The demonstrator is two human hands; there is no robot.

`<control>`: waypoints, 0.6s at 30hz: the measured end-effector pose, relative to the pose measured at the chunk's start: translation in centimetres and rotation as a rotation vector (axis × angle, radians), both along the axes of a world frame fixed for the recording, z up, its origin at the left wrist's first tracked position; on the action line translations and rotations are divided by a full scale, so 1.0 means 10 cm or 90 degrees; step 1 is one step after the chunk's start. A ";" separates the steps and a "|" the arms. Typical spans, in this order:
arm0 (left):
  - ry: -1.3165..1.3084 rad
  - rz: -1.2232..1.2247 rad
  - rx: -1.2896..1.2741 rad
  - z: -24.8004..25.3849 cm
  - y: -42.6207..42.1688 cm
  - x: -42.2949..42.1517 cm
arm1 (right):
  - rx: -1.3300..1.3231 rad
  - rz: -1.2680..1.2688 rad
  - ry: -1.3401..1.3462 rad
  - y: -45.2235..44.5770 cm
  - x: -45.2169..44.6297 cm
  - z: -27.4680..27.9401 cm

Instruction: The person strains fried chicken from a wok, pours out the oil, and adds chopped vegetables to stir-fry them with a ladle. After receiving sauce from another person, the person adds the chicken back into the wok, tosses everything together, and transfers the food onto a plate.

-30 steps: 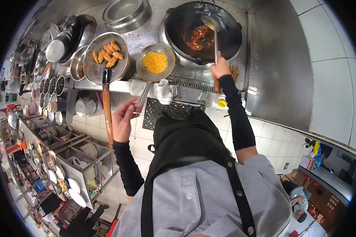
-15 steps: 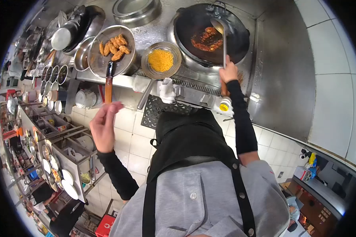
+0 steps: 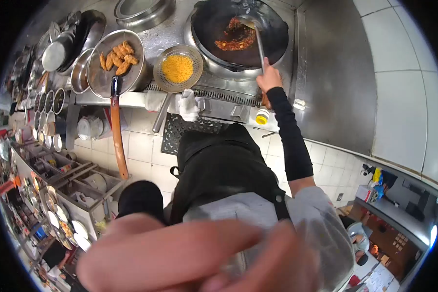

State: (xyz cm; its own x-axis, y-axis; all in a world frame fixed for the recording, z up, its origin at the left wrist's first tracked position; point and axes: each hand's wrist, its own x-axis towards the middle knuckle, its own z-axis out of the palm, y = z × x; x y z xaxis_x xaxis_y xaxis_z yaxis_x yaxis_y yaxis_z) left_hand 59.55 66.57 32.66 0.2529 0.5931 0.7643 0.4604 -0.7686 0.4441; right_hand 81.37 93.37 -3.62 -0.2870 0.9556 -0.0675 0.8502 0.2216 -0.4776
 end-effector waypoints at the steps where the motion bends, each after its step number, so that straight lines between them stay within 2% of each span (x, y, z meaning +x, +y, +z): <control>1: -0.009 0.016 -0.007 0.03 -0.04 -0.11 | -0.008 0.000 -0.022 -0.10 0.07 0.06; 2: -0.024 0.050 -0.023 0.03 -0.10 -0.26 | -0.012 0.011 -0.046 -0.22 0.22 0.17; 4: -0.083 0.238 -0.099 -0.10 -0.21 -0.62 | 0.072 0.103 0.090 -0.58 0.52 0.21; 5: -0.114 0.370 -0.173 -0.31 -0.23 -0.82 | -0.078 0.044 0.136 -0.71 0.50 0.42; 6: -0.132 0.501 -0.261 -0.65 -0.25 -1.09 | -0.128 0.074 0.170 -0.65 0.55 0.25; 7: -0.134 0.601 -0.345 -1.11 -0.34 -1.44 | -0.290 -0.033 0.248 -0.67 0.30 0.53; 8: -0.066 0.657 -0.412 -1.88 -0.52 -1.97 | -0.314 -0.044 0.339 -0.51 0.21 0.25; 9: -0.074 0.707 -0.443 -2.68 -0.78 -2.38 | -0.314 -0.099 0.339 -0.42 -0.04 0.32; 10: 0.118 0.843 -0.507 -3.28 -1.02 -2.60 | -0.258 -0.067 0.316 -0.16 -0.04 -0.13; 11: 0.132 0.979 -0.636 -3.75 -1.20 -2.65 | -0.192 -0.056 0.160 -0.02 -0.12 -0.20; 12: 0.225 0.999 -0.872 -3.59 -1.24 -2.49 | -0.094 -0.029 0.080 -0.12 -0.24 0.08; 13: 0.088 0.864 -0.952 -3.93 -1.48 -2.70 | 0.122 0.059 -0.017 0.08 0.07 -0.44; 14: -0.062 0.769 -0.955 -3.89 -1.61 -2.66 | 0.149 0.088 -0.054 -0.04 0.18 -0.24; 15: -0.077 0.745 -0.915 -3.93 -1.71 -2.57 | 0.023 0.087 -0.052 -0.24 0.25 0.14; 16: -0.092 0.725 -0.871 -3.95 -1.81 -2.48 | 0.073 0.143 -0.034 -0.33 0.49 0.14; 18: -0.367 0.605 -0.849 -3.77 -1.93 -2.28 | -0.333 0.004 0.117 -0.70 0.17 1.00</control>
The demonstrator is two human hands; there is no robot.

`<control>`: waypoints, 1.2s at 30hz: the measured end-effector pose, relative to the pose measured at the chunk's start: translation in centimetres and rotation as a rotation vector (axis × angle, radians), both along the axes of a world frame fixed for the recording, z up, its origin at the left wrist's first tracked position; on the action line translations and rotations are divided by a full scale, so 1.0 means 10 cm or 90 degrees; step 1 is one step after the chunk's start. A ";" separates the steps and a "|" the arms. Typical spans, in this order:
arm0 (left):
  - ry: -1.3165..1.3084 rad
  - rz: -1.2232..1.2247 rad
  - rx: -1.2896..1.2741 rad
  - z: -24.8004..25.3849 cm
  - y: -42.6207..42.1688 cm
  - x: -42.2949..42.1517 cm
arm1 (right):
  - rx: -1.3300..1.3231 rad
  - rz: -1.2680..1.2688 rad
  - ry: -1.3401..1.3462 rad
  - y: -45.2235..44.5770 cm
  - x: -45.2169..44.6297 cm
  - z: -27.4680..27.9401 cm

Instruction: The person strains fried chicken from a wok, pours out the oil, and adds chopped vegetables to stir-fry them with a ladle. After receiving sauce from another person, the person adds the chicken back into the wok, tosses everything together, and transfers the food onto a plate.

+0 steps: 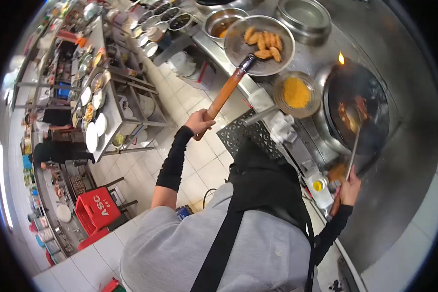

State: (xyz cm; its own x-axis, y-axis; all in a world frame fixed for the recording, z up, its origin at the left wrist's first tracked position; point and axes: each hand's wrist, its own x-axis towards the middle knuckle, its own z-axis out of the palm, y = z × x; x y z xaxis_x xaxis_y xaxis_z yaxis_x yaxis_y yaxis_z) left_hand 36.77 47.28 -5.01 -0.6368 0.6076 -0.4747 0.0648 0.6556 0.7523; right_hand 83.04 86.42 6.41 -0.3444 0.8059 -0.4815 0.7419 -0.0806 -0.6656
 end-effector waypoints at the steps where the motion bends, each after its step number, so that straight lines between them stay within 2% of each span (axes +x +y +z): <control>1: -0.114 0.013 0.076 0.06 0.02 0.14 | -0.020 -0.043 0.172 0.01 -0.03 -0.26; 2: -0.162 -0.020 0.128 0.03 -0.02 0.23 | -0.013 -0.027 0.182 0.15 -0.05 -0.33; 3: -0.346 0.059 0.249 0.11 0.02 0.48 | -0.006 -0.012 0.192 0.29 -0.07 -0.41; 4: -0.476 0.135 0.312 0.32 0.13 0.77 | 0.041 -0.087 0.154 0.41 -0.16 -0.57; 7: -0.598 0.176 0.477 0.58 0.26 1.30 | 0.225 -0.118 0.013 0.73 0.09 -1.29; 8: -0.622 0.209 0.528 0.62 0.27 1.37 | 0.255 -0.153 0.024 0.56 -0.08 -0.94; 10: -0.592 0.198 0.533 0.81 0.30 1.46 | 0.136 -0.130 0.050 0.29 0.14 -0.45; 11: -0.571 0.226 0.530 0.89 0.39 1.55 | 0.085 -0.158 0.142 0.22 0.28 -0.58; 12: -0.559 0.233 0.532 0.98 0.42 1.65 | -0.015 -0.186 0.206 0.08 0.25 -0.31; 15: -0.536 0.240 0.521 1.20 0.46 1.82 | -0.125 -0.166 0.332 0.18 0.08 -0.30; 17: -0.543 0.202 0.524 1.35 0.52 1.84 | -0.057 -0.182 0.335 0.47 -0.12 -0.72; 18: -0.544 0.183 0.526 1.41 0.54 1.83 | 0.030 -0.183 0.310 0.61 -0.20 -0.95; 20: -0.535 0.155 0.511 1.50 0.58 1.84 | 0.205 -0.118 0.131 0.67 -0.15 -0.96; 22: -0.539 0.138 0.505 1.63 0.66 1.92 | 0.179 -0.155 0.126 0.39 0.06 -0.61; 23: -0.544 0.134 0.498 1.70 0.71 1.98 | 0.129 -0.123 0.103 0.30 0.22 -0.46; 24: -0.550 0.133 0.494 1.72 0.75 2.04 | 0.191 -0.049 0.091 0.21 0.34 -0.39; 25: -0.556 0.132 0.487 1.74 0.80 2.09 | 0.129 -0.056 0.118 0.16 0.36 -0.35; 26: -0.565 0.129 0.478 1.76 0.86 2.14 | 0.066 -0.067 0.144 0.11 0.37 -0.33; 28: -0.569 0.103 0.463 1.82 1.03 2.22 | 0.047 -0.046 0.171 0.28 0.20 -0.46; 30: -0.575 0.080 0.448 1.83 1.15 2.26 | 0.051 -0.103 0.181 0.45 -0.01 -0.60; 32: -0.591 0.054 0.435 1.82 1.22 2.28 | 0.199 -0.159 0.133 0.54 -0.07 -0.96; 34: -0.603 0.063 0.426 1.82 1.27 2.35 | 0.163 -0.119 0.106 0.42 0.12 -0.71; 36: -0.621 0.057 0.428 1.80 1.32 2.40 | 0.017 -0.145 0.232 0.31 0.33 -0.59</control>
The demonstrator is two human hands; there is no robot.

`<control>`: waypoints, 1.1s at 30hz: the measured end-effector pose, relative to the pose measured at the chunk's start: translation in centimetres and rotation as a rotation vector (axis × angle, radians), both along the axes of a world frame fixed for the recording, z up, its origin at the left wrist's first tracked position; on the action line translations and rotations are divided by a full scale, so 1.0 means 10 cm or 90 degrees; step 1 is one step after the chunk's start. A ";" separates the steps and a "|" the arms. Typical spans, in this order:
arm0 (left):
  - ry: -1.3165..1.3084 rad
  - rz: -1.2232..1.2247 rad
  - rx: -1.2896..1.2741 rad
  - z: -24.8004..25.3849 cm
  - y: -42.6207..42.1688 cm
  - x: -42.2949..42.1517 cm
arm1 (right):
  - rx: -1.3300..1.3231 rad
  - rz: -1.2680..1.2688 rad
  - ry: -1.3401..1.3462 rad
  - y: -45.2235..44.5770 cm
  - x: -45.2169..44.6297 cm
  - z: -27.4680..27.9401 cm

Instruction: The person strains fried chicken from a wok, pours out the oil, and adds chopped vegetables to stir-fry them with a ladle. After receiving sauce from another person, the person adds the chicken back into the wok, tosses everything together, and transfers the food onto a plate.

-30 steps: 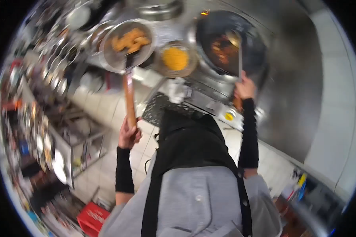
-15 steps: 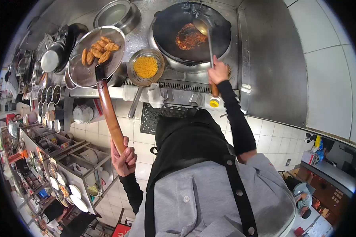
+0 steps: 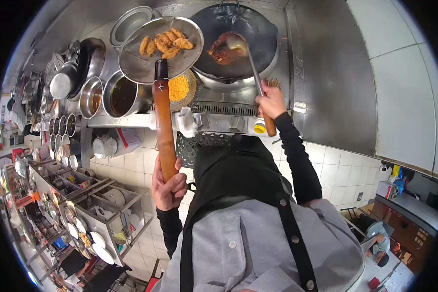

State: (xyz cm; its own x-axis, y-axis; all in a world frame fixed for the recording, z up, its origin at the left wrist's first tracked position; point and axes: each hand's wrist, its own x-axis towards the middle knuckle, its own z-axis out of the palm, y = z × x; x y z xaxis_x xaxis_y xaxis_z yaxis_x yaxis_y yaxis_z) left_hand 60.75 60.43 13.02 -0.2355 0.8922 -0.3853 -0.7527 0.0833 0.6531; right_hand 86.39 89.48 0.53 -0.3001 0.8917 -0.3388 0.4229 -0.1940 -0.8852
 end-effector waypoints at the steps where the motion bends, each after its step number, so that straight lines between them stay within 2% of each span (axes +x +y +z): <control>1: -0.007 -0.009 -0.007 -0.02 0.01 0.06 | -0.077 -0.022 0.106 0.00 0.06 -0.08; 2: -0.006 -0.017 -0.006 -0.03 0.05 0.07 | -0.145 -0.042 0.220 0.10 0.02 -0.18; 6: 0.020 -0.017 -0.022 0.08 0.11 0.12 | 0.054 -0.065 -0.024 0.22 -0.16 -0.40; 7: 0.019 -0.018 -0.029 0.09 0.10 0.12 | 0.081 -0.079 -0.030 0.11 -0.11 -0.20; 8: 0.026 -0.021 -0.028 0.10 0.11 0.12 | 0.075 -0.011 -0.063 0.06 0.03 -0.03; 11: 0.029 -0.010 -0.025 0.09 0.09 0.16 | -0.095 -0.007 0.111 -0.13 0.14 0.23; 14: 0.034 -0.026 -0.022 0.08 0.13 0.14 | -0.074 0.005 0.178 0.17 -0.11 -0.14; 17: 0.058 -0.039 -0.045 0.13 0.14 0.12 | 0.097 -0.045 -0.031 0.30 -0.35 -0.23; 20: 0.075 -0.047 -0.052 0.15 0.21 0.12 | 0.147 0.057 -0.098 0.07 -0.01 -0.05; 21: 0.070 -0.050 -0.050 0.12 0.22 0.13 | 0.051 0.063 -0.069 -0.05 0.03 0.08; 24: 0.081 -0.072 -0.070 -0.01 0.30 0.18 | -0.073 -0.008 0.154 0.06 -0.11 -0.18; 25: 0.098 -0.080 -0.073 -0.05 0.34 0.18 | -0.027 -0.050 0.088 0.05 -0.25 -0.20; 26: 0.120 -0.088 -0.074 -0.06 0.41 0.16 | 0.118 -0.020 -0.052 0.05 -0.30 -0.19; 29: 0.165 -0.105 -0.080 -0.12 0.54 0.16 | 0.249 -0.083 -0.069 0.02 0.00 -0.31; 30: 0.182 -0.111 -0.084 -0.16 0.57 0.17 | 0.287 -0.076 -0.079 -0.01 0.13 -0.17; 33: 0.204 -0.118 -0.075 -0.27 0.70 0.18 | 0.198 -0.105 -0.066 -0.14 0.31 0.18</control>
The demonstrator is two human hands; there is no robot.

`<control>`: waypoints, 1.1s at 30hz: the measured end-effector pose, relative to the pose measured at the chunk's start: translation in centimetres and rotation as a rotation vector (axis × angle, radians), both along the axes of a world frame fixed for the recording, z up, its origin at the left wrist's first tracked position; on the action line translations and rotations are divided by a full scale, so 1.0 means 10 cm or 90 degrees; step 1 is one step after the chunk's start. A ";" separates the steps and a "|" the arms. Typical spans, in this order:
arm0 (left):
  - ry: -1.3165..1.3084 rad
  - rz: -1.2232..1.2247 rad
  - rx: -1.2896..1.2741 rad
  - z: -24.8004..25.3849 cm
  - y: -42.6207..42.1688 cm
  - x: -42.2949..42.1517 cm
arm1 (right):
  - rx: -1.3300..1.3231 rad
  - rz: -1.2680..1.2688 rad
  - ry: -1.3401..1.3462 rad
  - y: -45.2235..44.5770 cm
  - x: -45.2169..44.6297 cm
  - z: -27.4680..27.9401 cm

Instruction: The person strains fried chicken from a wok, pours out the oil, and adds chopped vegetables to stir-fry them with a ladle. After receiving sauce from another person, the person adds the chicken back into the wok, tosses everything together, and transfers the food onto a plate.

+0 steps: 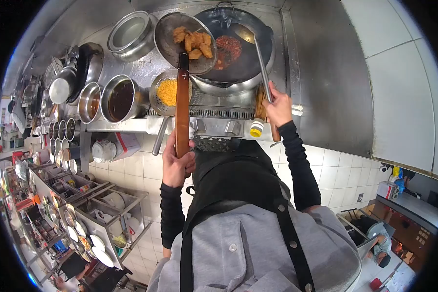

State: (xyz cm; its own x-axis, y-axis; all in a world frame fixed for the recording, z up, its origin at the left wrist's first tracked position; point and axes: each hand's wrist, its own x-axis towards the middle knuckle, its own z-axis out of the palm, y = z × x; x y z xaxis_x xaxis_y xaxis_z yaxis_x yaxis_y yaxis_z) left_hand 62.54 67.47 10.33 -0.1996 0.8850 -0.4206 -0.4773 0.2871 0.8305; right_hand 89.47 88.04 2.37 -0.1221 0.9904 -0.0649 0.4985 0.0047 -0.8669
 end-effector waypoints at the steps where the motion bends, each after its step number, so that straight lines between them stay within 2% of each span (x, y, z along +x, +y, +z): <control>1: 0.003 -0.006 0.000 -0.03 0.04 0.00 | -0.020 -0.014 0.027 -0.03 0.04 0.01; 6: 0.135 -0.057 -0.029 -0.23 0.22 0.03 | -0.065 -0.054 0.061 -0.16 0.11 0.05; 8: 0.326 -0.067 0.002 -0.53 0.25 0.03 | -0.062 -0.051 0.062 -0.21 0.13 0.08; 13: 0.762 -0.068 0.049 -0.60 0.29 0.03 | -0.001 -0.036 -0.006 -0.25 0.15 0.10; 17: 0.616 0.024 0.100 -0.41 0.26 -0.12 | -0.005 -0.039 0.026 -0.25 0.10 0.20; 21: 0.268 0.129 0.049 -0.08 0.05 -0.43 | -0.010 -0.033 0.104 -0.26 0.16 0.09; 23: 0.174 0.181 0.066 -0.03 -0.09 -0.66 | -0.049 -0.047 0.152 -0.29 0.16 0.16; 27: 0.004 0.253 0.093 0.13 -0.46 -1.08 | -0.038 -0.025 0.101 -0.28 0.19 0.23; 29: -0.113 0.255 0.121 -0.12 -0.82 -1.37 | -0.070 -0.020 0.130 -0.26 0.19 0.30; 33: -0.114 0.268 0.114 -0.91 -1.52 -1.63 | -0.055 -0.006 0.167 -0.16 0.15 0.25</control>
State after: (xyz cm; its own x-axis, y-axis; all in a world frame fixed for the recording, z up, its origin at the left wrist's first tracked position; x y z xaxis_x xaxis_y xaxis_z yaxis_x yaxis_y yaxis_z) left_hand 46.25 52.22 1.21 -0.4937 0.8049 -0.3292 -0.6607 -0.1010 0.7438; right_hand 90.96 86.39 4.86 -0.1365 0.9838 -0.1163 0.2569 -0.0783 -0.9633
